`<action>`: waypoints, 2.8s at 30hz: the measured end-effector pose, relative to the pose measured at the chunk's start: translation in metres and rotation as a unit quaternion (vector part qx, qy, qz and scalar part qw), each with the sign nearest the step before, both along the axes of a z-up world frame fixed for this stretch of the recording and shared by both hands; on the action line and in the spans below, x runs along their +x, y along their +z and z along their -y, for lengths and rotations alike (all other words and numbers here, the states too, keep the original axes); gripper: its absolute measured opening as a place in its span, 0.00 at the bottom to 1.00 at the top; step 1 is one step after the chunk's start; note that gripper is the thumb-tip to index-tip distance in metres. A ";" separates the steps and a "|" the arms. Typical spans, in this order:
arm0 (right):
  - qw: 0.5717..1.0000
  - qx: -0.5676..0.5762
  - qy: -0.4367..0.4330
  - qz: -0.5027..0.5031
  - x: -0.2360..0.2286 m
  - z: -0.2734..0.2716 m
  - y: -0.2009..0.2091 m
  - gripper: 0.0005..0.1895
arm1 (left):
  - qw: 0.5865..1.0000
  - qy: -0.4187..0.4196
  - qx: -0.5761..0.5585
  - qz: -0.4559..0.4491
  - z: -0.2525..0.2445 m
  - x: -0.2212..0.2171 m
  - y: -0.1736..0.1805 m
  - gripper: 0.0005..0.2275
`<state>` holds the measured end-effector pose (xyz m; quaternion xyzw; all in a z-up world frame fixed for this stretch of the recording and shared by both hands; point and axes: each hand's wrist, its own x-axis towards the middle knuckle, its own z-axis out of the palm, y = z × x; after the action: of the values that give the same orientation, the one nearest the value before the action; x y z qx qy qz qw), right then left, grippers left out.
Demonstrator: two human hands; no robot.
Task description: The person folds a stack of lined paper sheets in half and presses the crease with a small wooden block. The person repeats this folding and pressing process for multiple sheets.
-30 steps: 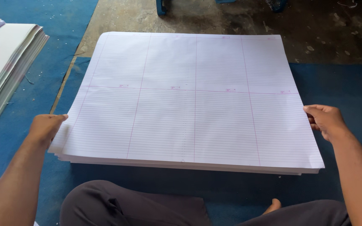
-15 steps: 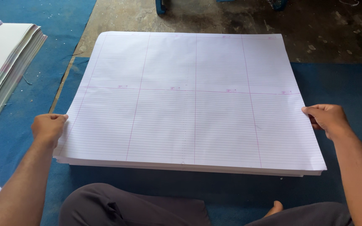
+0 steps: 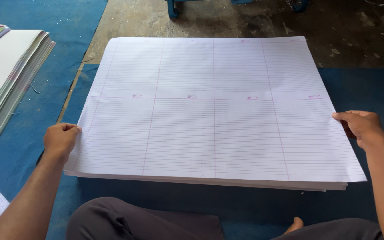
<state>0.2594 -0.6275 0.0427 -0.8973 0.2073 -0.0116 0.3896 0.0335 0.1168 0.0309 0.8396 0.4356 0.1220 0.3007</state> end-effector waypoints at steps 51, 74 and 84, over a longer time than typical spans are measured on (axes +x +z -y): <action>0.951 -0.279 0.128 0.044 -0.017 -0.184 0.065 0.11 | 0.981 -0.118 0.048 -0.143 -0.006 0.035 -0.014 0.14; 0.958 -0.169 0.227 0.040 -0.061 -0.375 0.020 0.11 | 0.946 -0.278 0.155 -0.054 0.027 0.064 -0.002 0.15; 0.957 -0.134 0.252 0.053 -0.072 -0.430 0.010 0.11 | 0.942 -0.335 -0.020 0.002 0.067 0.110 -0.022 0.09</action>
<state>0.1872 -0.1977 0.0528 -0.9624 -0.0497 0.0117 0.2667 0.1433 0.0503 0.0084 0.9307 0.1314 0.0074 0.3414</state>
